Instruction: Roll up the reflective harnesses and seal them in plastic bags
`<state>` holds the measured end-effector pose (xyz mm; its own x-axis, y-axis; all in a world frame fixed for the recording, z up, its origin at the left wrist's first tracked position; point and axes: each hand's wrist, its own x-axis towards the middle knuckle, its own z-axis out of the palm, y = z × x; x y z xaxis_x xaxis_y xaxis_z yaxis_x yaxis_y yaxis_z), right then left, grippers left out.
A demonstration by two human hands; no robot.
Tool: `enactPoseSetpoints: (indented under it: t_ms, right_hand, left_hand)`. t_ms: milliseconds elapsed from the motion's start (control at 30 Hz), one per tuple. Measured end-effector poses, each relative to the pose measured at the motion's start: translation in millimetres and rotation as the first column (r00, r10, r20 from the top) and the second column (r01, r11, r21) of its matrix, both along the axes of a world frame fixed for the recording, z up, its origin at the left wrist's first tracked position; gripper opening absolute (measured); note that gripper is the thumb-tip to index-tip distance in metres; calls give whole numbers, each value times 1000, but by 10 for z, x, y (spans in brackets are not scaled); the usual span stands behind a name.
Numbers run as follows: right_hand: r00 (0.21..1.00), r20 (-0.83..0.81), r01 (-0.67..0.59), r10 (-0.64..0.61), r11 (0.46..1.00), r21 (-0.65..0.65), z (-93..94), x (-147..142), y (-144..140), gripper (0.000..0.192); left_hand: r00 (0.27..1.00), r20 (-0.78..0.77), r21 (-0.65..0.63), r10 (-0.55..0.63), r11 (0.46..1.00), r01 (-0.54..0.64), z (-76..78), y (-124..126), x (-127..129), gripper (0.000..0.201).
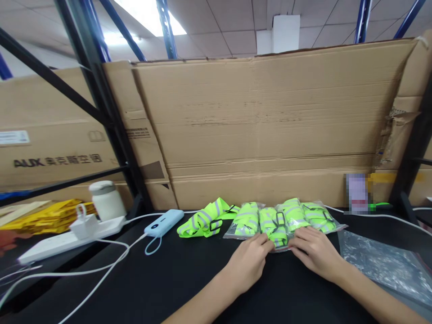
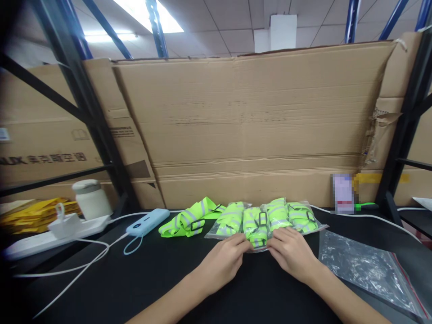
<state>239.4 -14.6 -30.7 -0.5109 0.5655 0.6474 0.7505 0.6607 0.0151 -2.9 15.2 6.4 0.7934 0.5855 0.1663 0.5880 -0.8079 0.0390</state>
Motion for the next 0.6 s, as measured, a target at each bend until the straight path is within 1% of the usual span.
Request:
enactPoseSetpoints:
  t_ms: [200, 333, 467, 600]
  right_hand:
    - [1000, -12, 4, -4, 1000, -28, 6, 1, 6, 17]
    - [1000, -14, 9, -10, 999, -49, 28, 5, 11, 17]
    - [1000, -10, 17, -18, 997, -75, 48, 18, 1, 17]
    - [1000, -7, 25, -26, 996, -84, 46, 25, -13, 15]
  left_hand:
    - [1000, -27, -27, 5, 1000, -6, 31, -1, -16, 36]
    - [1000, -7, 4, 15, 1000, -15, 5, 4, -13, 29]
    - [997, 30, 32, 66, 997, -67, -27, 18, -14, 16]
    - [993, 47, 38, 109, 993, -111, -51, 47, -18, 17]
